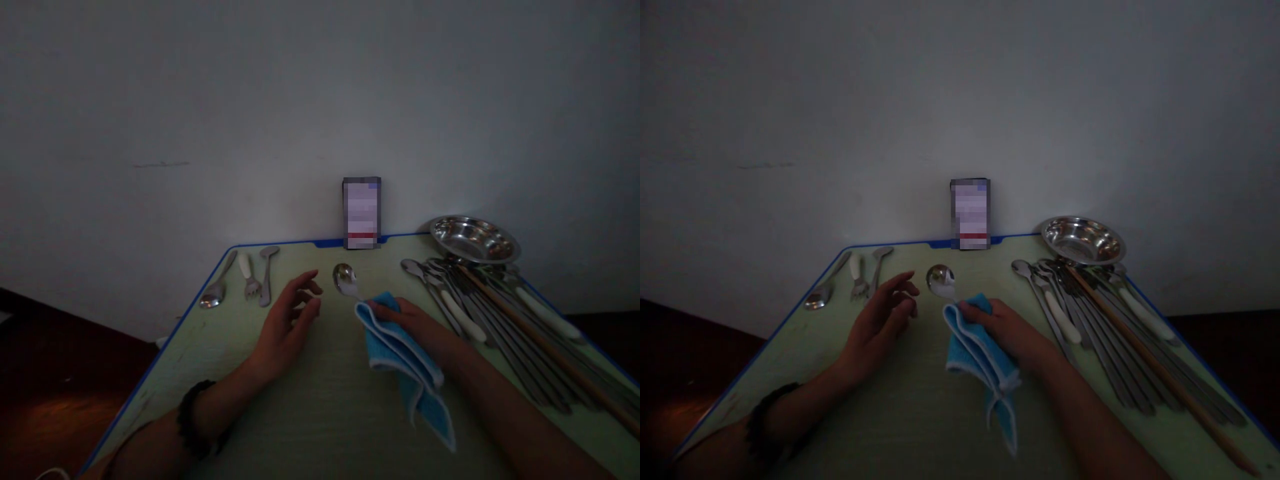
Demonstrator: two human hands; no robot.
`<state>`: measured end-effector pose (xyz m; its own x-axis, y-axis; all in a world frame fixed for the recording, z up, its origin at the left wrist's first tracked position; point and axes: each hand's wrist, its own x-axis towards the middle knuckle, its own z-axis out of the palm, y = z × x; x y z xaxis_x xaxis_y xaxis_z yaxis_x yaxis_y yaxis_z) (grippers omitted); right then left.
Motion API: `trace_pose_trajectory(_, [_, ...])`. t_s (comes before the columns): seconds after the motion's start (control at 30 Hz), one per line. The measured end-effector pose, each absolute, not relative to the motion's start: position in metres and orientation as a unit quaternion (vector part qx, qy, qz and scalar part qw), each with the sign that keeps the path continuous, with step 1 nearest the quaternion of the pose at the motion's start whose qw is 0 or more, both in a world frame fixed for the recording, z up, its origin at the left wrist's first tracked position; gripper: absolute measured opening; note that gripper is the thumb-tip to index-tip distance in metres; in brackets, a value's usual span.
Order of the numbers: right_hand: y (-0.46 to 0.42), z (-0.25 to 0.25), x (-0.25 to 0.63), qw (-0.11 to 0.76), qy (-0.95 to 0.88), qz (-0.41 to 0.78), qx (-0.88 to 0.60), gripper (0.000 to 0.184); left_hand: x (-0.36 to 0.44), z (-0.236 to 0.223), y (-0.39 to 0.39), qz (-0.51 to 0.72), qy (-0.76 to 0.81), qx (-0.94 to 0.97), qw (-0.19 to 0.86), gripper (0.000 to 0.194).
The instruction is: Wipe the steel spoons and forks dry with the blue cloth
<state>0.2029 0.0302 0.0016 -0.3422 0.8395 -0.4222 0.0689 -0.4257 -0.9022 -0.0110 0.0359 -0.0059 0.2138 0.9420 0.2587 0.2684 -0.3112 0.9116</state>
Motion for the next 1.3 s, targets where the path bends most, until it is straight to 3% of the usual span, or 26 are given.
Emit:
trace_pose_trajectory(0.17, [0.028, 0.005, 0.205, 0.221, -0.551, 0.637, -0.491, 0.042, -0.014, -0.006, 0.037, 0.425, 0.421, 0.723, 0.345, 0.035])
trace_pose_trajectory(0.43, [0.027, 0.002, 0.199, 0.214, -0.582, 0.595, -0.511, 0.045, -0.017, 0.001, 0.032, 0.341, 0.359, 0.822, 0.282, 0.039])
trace_pose_trajectory(0.63, [0.028, -0.006, 0.191, 0.299, -0.546, 0.602, -0.500, 0.044, -0.018, 0.000, 0.034, 0.325, 0.355, 0.816, 0.320, 0.039])
trace_pose_trajectory(0.77, [0.034, -0.012, 0.186, 0.464, -0.357, 0.619, -0.523, 0.042, -0.011, -0.002, 0.034, 0.356, 0.401, 0.758, 0.370, 0.031])
trace_pose_trajectory(0.87, [0.039, -0.015, 0.185, 0.539, -0.215, 0.645, -0.498, 0.039, -0.008, 0.000, 0.032, 0.296, 0.432, 0.767, 0.370, 0.026])
trace_pose_trajectory(1.0, [0.041, -0.018, 0.185, 0.581, -0.152, 0.633, -0.489, 0.035, -0.005, 0.002, 0.024, 0.164, 0.377, 0.863, 0.294, 0.041])
trace_pose_trajectory(1.13, [0.039, -0.019, 0.181, 0.591, -0.142, 0.634, -0.478, 0.033, 0.000, 0.001, 0.014, 0.112, 0.329, 0.913, 0.216, 0.034])
trace_pose_trajectory(1.3, [0.035, -0.019, 0.172, 0.572, -0.159, 0.639, -0.489, 0.032, 0.003, 0.003, 0.014, 0.100, 0.309, 0.915, 0.240, 0.023])
